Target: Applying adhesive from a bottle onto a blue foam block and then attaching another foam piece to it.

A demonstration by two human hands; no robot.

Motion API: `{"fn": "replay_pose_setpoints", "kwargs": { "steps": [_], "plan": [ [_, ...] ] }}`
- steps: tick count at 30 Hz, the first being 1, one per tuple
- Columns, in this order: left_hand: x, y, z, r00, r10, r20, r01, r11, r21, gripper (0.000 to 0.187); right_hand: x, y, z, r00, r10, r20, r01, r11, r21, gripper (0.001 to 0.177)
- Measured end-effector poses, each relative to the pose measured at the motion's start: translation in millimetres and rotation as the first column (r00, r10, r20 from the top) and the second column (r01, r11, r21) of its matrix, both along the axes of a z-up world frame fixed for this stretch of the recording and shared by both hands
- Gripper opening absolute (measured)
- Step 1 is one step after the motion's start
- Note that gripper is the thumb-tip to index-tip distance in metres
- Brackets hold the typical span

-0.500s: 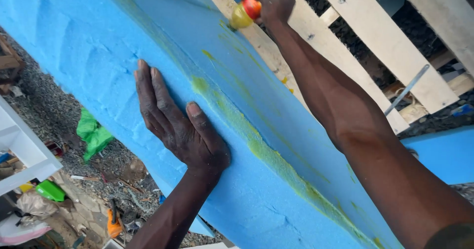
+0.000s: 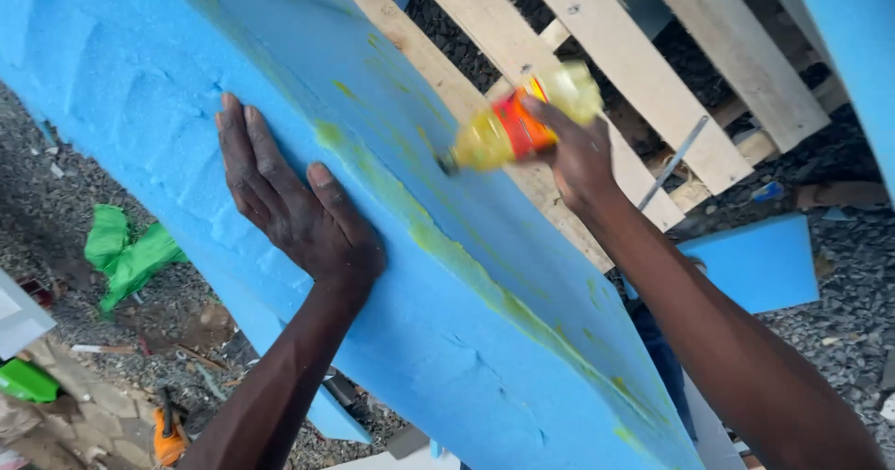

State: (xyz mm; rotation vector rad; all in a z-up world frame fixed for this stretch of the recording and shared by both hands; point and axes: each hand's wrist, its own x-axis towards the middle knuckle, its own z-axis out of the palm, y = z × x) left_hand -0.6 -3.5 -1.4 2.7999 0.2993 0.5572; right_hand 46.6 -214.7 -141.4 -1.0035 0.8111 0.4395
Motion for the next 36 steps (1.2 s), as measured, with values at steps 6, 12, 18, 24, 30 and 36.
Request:
{"fn": "replay_pose_setpoints", "kwargs": {
  "steps": [6,12,18,24,30,36],
  "plan": [
    [-3,2,2,1.000,-0.010,0.019,0.010,1.000,0.028,0.052,-107,-109,0,0.952,0.304,-0.042,-0.300,0.889,-0.346,0.061],
    [-4,-1,-5,0.999,-0.026,0.025,0.025,0.998,0.055,0.054,-17,3,-86,0.961,0.129,0.246,-0.055,0.956,-0.287,0.020],
    [-5,0,-12,0.996,-0.040,0.083,0.036,0.998,0.050,0.051,-79,-41,-158,0.998,0.025,-0.049,-0.038,0.961,-0.275,0.057],
    [-1,3,-9,0.998,-0.030,0.048,0.028,0.998,0.053,0.051,-57,-30,-185,0.928,0.359,0.098,-0.185,0.673,-0.716,0.065],
    [-4,14,-30,0.995,-0.020,0.096,0.011,0.996,0.086,0.055,-41,2,-191,0.989,0.149,-0.017,-0.147,0.942,-0.301,0.077],
    [1,5,-9,0.995,-0.043,0.093,0.039,0.998,0.054,0.053,-157,-133,-205,0.794,0.604,-0.072,-0.382,0.404,-0.831,0.070]
  ]
}}
